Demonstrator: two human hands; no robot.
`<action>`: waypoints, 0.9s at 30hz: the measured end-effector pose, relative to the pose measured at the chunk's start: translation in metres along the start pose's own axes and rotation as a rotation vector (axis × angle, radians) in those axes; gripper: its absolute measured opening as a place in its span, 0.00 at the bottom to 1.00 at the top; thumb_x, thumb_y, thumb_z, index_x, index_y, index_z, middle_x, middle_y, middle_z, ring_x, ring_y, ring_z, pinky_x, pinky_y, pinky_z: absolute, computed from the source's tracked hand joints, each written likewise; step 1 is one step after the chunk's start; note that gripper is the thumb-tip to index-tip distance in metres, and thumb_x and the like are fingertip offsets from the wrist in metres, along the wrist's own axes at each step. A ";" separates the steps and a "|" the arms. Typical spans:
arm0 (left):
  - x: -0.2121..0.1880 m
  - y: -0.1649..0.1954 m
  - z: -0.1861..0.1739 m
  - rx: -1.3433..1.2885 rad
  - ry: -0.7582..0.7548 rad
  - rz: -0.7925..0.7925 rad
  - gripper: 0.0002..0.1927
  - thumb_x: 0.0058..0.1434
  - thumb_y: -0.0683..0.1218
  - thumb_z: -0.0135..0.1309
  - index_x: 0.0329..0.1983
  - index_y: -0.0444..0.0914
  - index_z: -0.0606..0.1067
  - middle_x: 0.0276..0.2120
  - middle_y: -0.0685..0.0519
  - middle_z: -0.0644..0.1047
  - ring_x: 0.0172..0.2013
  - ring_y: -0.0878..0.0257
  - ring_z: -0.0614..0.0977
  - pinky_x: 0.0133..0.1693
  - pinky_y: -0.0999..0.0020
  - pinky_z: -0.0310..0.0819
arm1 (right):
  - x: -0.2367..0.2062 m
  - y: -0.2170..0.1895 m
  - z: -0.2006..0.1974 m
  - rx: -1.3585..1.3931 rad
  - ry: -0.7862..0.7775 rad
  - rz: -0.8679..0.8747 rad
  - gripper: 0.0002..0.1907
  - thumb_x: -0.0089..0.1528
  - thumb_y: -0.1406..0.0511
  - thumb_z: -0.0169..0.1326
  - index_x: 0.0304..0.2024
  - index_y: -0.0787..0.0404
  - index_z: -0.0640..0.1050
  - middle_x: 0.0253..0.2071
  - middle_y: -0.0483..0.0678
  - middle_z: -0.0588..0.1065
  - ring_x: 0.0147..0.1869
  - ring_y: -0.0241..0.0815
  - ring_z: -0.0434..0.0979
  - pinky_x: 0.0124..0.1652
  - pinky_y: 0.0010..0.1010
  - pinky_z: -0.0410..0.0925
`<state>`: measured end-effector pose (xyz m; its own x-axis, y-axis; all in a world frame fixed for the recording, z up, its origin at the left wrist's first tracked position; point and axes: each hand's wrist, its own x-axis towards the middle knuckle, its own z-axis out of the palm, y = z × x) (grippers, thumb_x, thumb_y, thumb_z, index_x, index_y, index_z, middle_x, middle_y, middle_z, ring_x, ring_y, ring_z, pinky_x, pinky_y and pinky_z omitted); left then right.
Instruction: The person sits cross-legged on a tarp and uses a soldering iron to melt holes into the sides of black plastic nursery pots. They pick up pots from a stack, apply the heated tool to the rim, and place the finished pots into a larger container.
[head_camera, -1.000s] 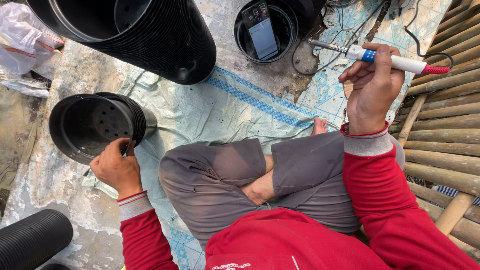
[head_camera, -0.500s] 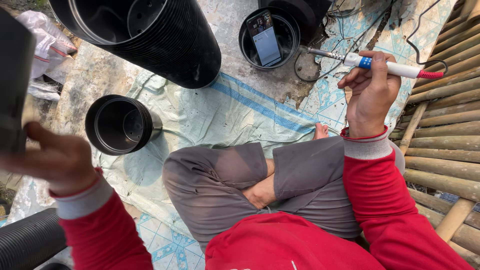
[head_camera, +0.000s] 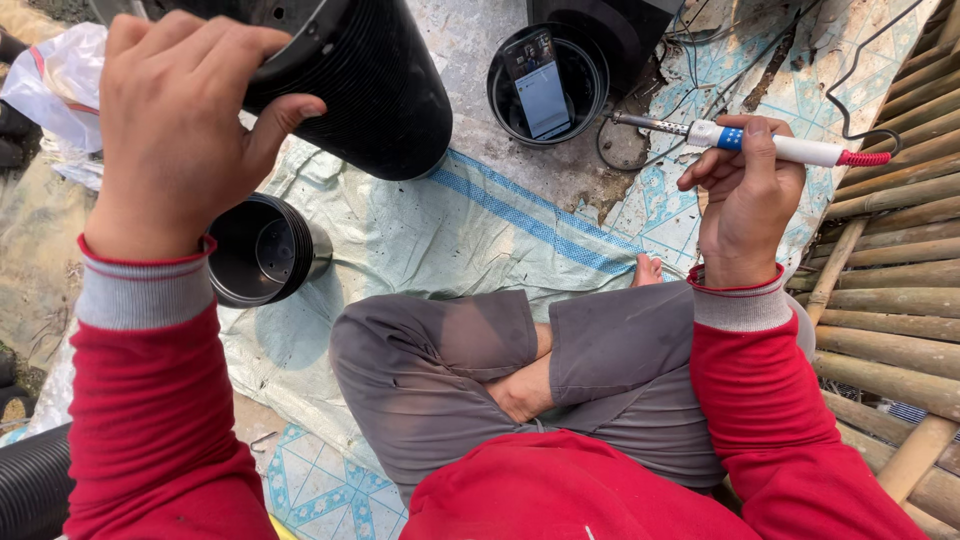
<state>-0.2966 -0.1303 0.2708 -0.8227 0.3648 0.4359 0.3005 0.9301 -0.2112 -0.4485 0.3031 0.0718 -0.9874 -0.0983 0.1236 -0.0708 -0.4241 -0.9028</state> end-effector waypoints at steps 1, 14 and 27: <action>-0.002 -0.002 0.004 0.019 0.012 0.003 0.16 0.71 0.52 0.66 0.47 0.35 0.79 0.35 0.53 0.78 0.39 0.56 0.78 0.45 0.63 0.60 | 0.001 -0.001 -0.001 0.012 -0.003 0.001 0.15 0.79 0.61 0.49 0.50 0.69 0.73 0.32 0.51 0.73 0.29 0.40 0.75 0.33 0.35 0.74; -0.025 -0.027 0.030 0.059 0.028 0.059 0.06 0.73 0.45 0.56 0.43 0.38 0.74 0.34 0.56 0.75 0.38 0.60 0.75 0.53 0.66 0.60 | 0.001 -0.005 0.001 0.038 -0.019 0.055 0.14 0.78 0.61 0.48 0.49 0.69 0.73 0.31 0.51 0.72 0.32 0.41 0.75 0.35 0.36 0.74; -0.055 -0.029 0.016 0.112 0.130 -0.008 0.12 0.77 0.48 0.50 0.51 0.33 0.69 0.41 0.47 0.73 0.42 0.53 0.75 0.51 0.61 0.65 | 0.004 0.000 0.003 0.037 -0.025 0.042 0.14 0.78 0.61 0.48 0.49 0.69 0.73 0.32 0.52 0.72 0.32 0.41 0.75 0.36 0.38 0.74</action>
<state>-0.2678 -0.1784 0.2392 -0.7532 0.3664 0.5463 0.2321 0.9251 -0.3005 -0.4520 0.2999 0.0736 -0.9856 -0.1393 0.0964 -0.0233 -0.4520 -0.8917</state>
